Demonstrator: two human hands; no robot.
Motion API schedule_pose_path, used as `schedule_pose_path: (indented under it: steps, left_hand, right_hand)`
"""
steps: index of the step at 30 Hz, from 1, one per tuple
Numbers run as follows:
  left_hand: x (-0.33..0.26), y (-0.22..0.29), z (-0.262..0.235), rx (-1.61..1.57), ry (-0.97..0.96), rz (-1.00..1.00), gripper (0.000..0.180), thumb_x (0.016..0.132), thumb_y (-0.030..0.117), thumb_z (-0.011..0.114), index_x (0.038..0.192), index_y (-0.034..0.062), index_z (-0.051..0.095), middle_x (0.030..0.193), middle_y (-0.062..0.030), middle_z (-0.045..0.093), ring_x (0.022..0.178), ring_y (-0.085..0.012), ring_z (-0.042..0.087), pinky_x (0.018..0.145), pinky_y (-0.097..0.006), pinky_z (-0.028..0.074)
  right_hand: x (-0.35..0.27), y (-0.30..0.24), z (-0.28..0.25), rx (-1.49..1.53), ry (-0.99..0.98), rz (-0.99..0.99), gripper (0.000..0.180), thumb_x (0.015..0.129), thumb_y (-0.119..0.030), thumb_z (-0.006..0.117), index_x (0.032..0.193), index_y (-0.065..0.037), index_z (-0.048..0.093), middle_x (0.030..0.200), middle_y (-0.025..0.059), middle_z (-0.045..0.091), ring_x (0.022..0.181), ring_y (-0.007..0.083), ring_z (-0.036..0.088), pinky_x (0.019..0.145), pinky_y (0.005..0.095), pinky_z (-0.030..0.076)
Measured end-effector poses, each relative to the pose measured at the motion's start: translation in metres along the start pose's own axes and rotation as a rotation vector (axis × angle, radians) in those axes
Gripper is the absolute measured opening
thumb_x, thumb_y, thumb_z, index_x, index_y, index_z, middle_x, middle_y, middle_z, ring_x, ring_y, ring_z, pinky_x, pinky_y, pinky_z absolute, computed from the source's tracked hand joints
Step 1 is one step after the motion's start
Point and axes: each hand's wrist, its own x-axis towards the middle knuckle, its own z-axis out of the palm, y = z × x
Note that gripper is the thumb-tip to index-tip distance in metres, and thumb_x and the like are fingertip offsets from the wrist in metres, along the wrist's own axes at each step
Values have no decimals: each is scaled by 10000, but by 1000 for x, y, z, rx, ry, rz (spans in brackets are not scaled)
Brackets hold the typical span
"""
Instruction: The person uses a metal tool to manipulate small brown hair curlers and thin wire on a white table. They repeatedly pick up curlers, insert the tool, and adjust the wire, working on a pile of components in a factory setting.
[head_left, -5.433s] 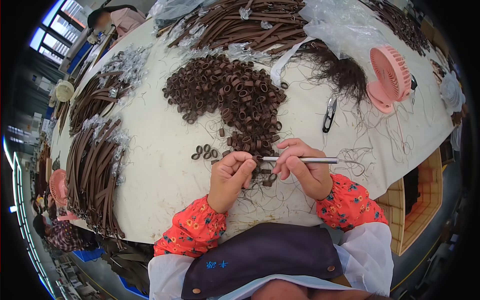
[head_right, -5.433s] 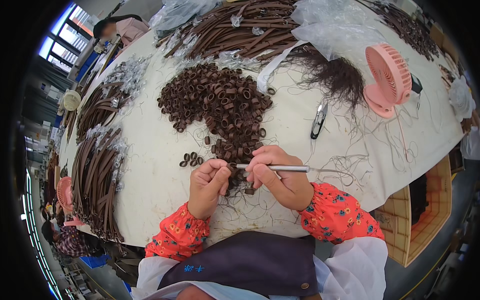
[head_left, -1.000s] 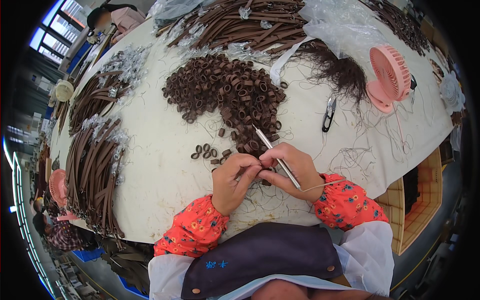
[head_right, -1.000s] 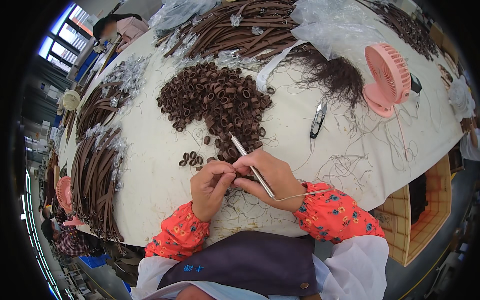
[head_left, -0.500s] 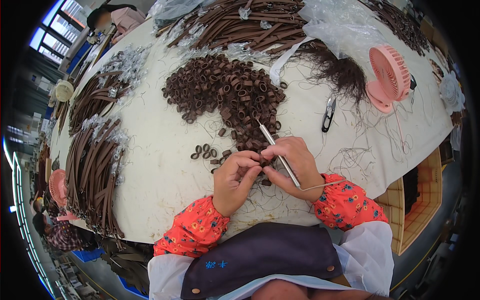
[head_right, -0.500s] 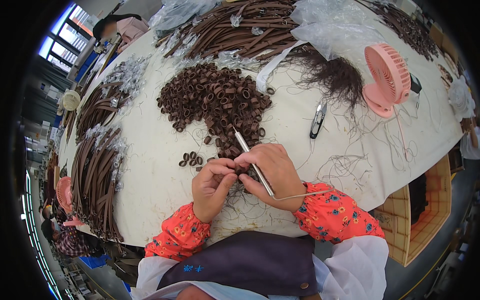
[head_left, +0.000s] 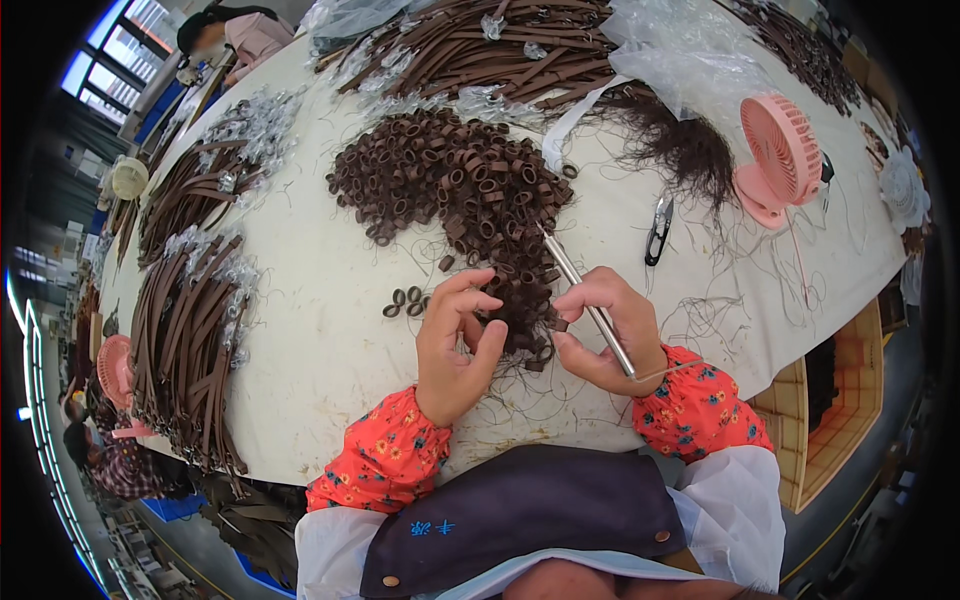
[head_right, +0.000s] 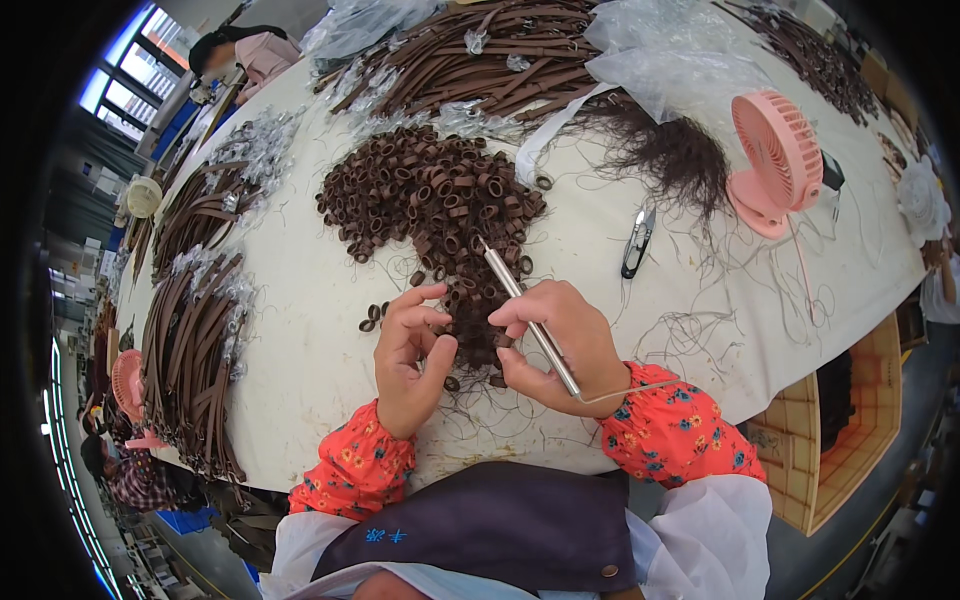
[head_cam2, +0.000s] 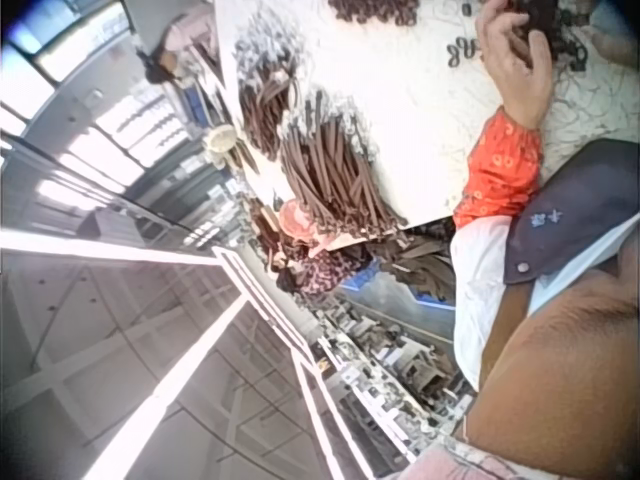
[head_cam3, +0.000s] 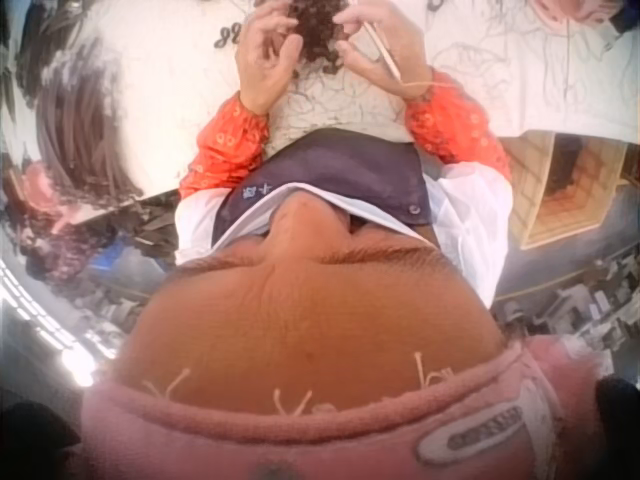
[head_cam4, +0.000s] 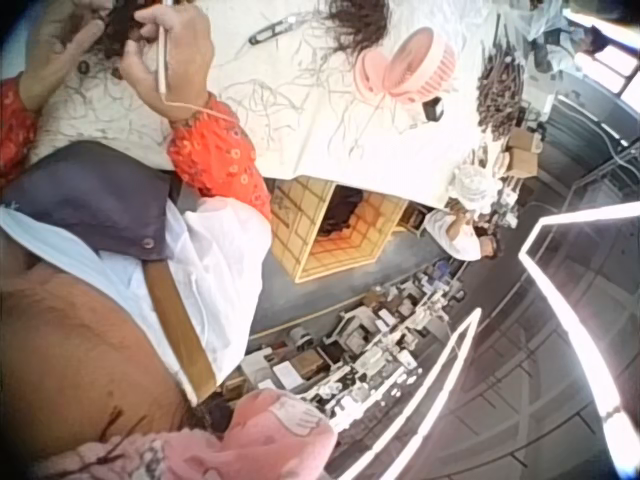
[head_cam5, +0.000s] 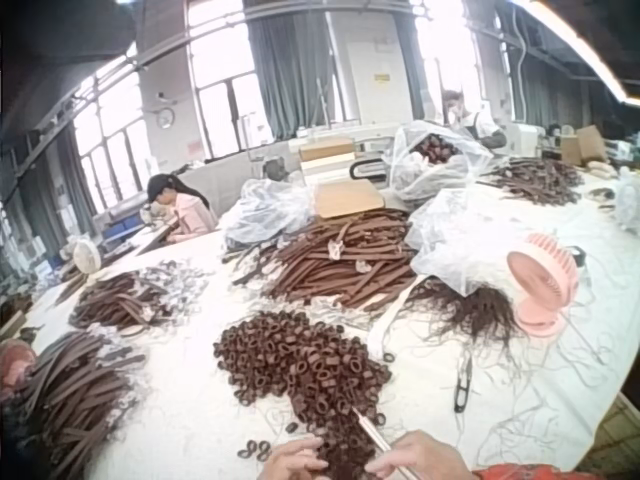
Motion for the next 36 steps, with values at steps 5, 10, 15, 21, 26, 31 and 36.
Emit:
schedule_pose_path:
  steps: [5,10,15,21,26,31,36]
  left_hand:
    - [-9,1,12,-372,-170,-47,310,846,-6,624,1153,18,586,1113,-125,597,705,-91,585,661,-220,465]
    - [-1,-3,0,-320,-310,-135,149,832,-46,640,977,-20,663,968,-101,629,830,-126,602,724,-247,484]
    - [0,0,-4,-287,-307,-141,92,843,-18,643,929,0,668,915,-65,641,791,-104,602,690,-232,478]
    - [-9,4,9,-557,-238,-344,94,930,31,538,1016,-7,546,883,-41,617,750,-80,585,664,-214,472]
    - [-9,-3,5,-440,-203,-294,84,954,52,500,1026,8,505,860,-34,585,723,-66,558,639,-202,461]
    - [-10,-4,8,-338,-162,-245,75,953,53,502,1012,8,516,818,-22,585,725,-60,559,619,-199,451]
    - [-10,-1,11,-470,-208,-310,88,968,68,474,1029,9,493,862,-45,607,741,-74,580,640,-206,468]
  right_hand:
    - [0,-2,5,-5,-83,-45,364,667,-2,696,998,-104,587,808,45,575,715,196,578,680,309,454]
    - [0,0,4,28,-159,2,353,672,-11,687,996,-107,587,800,41,571,713,197,570,672,309,451]
    - [0,-1,4,10,-197,4,328,676,-20,684,974,-112,584,788,38,561,710,210,554,677,319,442]
    - [-1,5,7,-89,-203,-129,297,706,-70,711,967,-110,574,834,56,561,767,257,547,710,356,438]
    - [-1,6,7,-91,-219,-39,303,762,-110,714,1024,-94,562,897,85,587,811,288,566,738,373,454]
    - [-2,5,10,-23,-193,29,322,767,-86,705,1051,-73,554,933,94,602,855,300,587,751,370,475]
    - [-2,7,8,-148,-213,-130,320,770,-83,697,1056,-70,555,938,94,609,852,301,587,755,373,479]
